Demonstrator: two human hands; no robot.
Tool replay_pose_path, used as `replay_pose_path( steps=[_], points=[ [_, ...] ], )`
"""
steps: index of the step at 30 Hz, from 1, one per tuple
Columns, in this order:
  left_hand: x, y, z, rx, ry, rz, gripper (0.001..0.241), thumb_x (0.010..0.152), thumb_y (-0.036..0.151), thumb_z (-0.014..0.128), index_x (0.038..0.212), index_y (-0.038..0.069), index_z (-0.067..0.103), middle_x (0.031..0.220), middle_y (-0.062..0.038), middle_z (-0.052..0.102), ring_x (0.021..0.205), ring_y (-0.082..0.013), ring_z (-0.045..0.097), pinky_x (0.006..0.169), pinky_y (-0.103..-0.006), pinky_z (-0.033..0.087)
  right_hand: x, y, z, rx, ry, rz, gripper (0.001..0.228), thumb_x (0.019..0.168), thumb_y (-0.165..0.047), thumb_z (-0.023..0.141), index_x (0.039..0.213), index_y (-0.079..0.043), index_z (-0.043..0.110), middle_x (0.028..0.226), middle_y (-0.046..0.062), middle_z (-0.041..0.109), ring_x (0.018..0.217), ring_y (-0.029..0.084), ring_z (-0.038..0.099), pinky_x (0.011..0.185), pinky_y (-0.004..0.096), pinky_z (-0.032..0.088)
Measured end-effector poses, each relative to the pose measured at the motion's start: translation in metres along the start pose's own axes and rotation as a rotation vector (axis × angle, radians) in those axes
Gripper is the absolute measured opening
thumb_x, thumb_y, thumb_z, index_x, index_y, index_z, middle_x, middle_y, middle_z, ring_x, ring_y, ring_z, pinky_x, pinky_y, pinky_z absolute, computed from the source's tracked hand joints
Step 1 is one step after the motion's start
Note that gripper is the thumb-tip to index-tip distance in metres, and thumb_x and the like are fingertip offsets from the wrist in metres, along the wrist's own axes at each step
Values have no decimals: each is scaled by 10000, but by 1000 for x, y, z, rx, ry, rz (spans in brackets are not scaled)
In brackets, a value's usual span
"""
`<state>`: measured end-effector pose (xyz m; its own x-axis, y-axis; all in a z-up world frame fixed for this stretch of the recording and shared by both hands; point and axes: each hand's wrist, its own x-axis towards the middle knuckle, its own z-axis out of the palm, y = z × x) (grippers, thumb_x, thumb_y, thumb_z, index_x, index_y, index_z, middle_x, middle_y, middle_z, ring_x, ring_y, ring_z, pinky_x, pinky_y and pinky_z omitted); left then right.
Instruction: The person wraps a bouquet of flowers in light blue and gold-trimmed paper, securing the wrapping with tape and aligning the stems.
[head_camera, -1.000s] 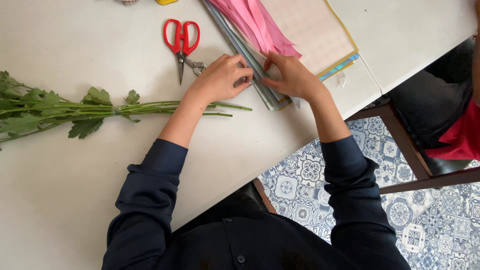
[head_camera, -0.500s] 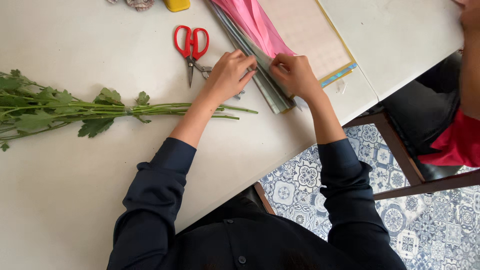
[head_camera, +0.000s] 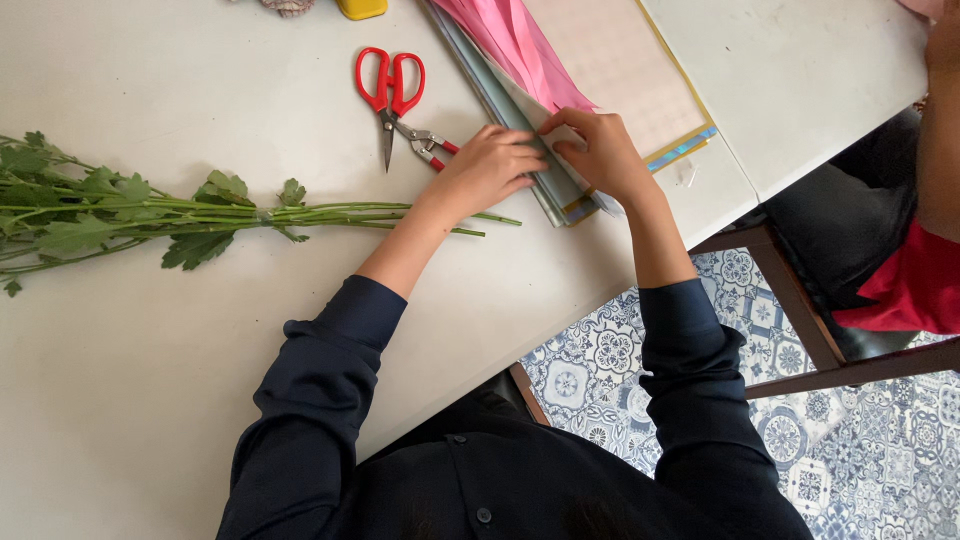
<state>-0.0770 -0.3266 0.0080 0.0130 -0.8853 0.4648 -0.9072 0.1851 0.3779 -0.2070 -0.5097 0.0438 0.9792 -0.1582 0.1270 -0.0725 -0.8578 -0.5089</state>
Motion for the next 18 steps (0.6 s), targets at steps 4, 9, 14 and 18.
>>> replay_pose_path(
  steps=[4, 9, 14, 18],
  points=[
    [2, 1, 15, 16, 15, 51, 192, 916, 271, 683, 1045, 131, 708, 1035, -56, 728, 1112, -202, 609, 1021, -408, 354, 1, -14, 0, 25, 22, -79, 264, 832, -17, 609, 1077, -94, 668, 946, 179, 683, 915, 424, 647, 795, 485, 499],
    [5, -2, 26, -54, 73, -53, 188, 963, 283, 639, 990, 111, 708, 951, -79, 723, 1023, -226, 656, 960, -412, 423, -2, -65, -16, 212, -13, 23, 302, 977, -97, 514, 1275, -117, 555, 1119, 218, 658, 1055, 476, 593, 815, 576, 518],
    [4, -12, 40, -247, 223, -325, 262, 961, 340, 617, 898, 108, 720, 889, -69, 716, 1085, -292, 620, 915, -430, 489, -7, -42, -10, 190, -33, 39, 182, 999, -95, 508, 1148, -70, 608, 1067, 230, 679, 1030, 465, 614, 797, 573, 528],
    [4, -13, 48, -273, 242, -450, 249, 869, 378, 710, 869, 132, 748, 907, -75, 729, 1150, -304, 581, 960, -443, 475, -7, -30, -3, 263, -57, 78, 260, 899, -41, 634, 1157, -51, 607, 1137, 231, 654, 1108, 467, 564, 862, 560, 498]
  ],
)
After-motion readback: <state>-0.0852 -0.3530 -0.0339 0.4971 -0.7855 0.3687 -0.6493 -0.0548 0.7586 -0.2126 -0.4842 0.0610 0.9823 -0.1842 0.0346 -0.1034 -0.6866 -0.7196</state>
